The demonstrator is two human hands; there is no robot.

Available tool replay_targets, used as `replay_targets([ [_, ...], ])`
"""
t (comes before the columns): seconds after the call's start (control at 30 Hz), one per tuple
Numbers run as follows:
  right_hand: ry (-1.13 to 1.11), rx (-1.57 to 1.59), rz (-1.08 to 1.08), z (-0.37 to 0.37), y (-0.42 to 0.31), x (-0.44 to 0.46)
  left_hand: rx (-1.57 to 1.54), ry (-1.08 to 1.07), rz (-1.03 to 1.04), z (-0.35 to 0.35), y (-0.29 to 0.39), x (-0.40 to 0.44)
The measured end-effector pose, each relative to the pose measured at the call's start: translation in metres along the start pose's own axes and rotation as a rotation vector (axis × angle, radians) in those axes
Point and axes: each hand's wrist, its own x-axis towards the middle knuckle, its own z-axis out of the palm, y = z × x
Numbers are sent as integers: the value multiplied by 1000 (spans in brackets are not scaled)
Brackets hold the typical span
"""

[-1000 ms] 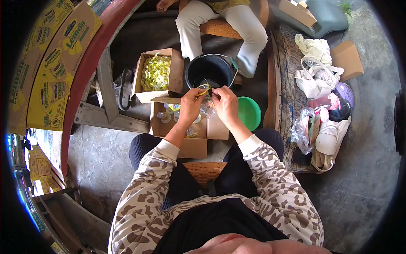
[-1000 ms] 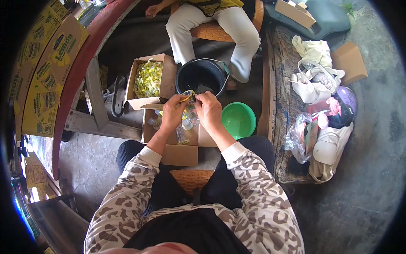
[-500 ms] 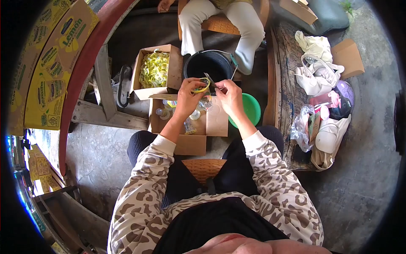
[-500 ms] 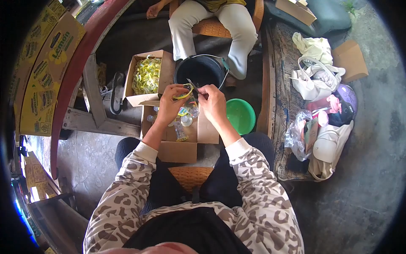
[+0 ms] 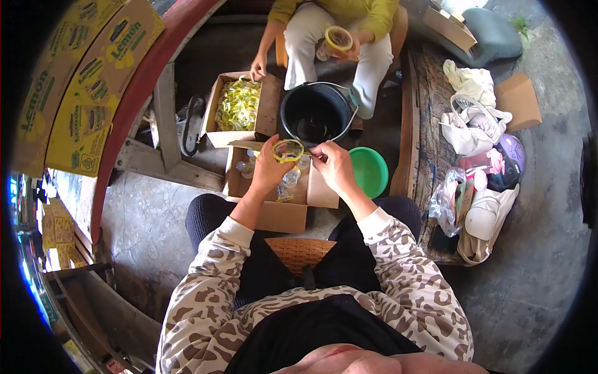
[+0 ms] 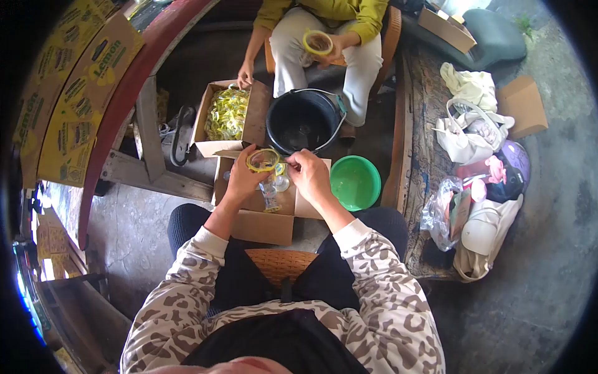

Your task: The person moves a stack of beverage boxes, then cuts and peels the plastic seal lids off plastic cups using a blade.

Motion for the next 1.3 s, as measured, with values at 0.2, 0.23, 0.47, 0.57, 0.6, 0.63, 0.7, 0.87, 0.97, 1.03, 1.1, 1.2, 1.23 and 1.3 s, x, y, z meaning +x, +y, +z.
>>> replay_targets([
  [0.2,-3,-1,-54,9,-6,-20,-152,-18,-161,6,-3,-32],
  [0.23,18,-31,-72,8,-7,-25,-153,-17,-149,8,-3,-37],
  [0.47,50,-100,-101,9,-18,-45,-42,-38,-116,11,-15,-41],
  [0.57,72,-137,-109,7,-25,-52,-55,-59,-95,7,-16,-40],
  [0.6,89,-140,-104,6,-26,-54,-89,-75,-79,7,-16,-41],
  [0.63,105,-144,-98,5,-27,-55,-123,-91,-65,7,-15,-41],
  [0.7,108,-157,-103,5,-26,-55,-119,-110,-78,5,-10,-42],
  [0.87,119,-173,-130,9,-23,-50,-106,-166,-139,5,-13,-37],
  [0.97,112,-204,-140,11,-21,-47,-132,-174,-168,7,-18,-34],
  [1.03,102,-206,-153,13,-18,-46,-152,-180,-183,7,-19,-32],
  [1.1,118,-210,-157,15,-20,-43,-151,-175,-196,8,-20,-31],
  [1.2,125,-223,-162,15,-17,-41,-118,-158,-195,11,-19,-30],
  [1.23,117,-233,-159,16,-15,-40,-85,-148,-183,11,-19,-29],
  [1.3,105,-242,-145,18,-12,-40,-62,-155,-190,13,-22,-28],
])
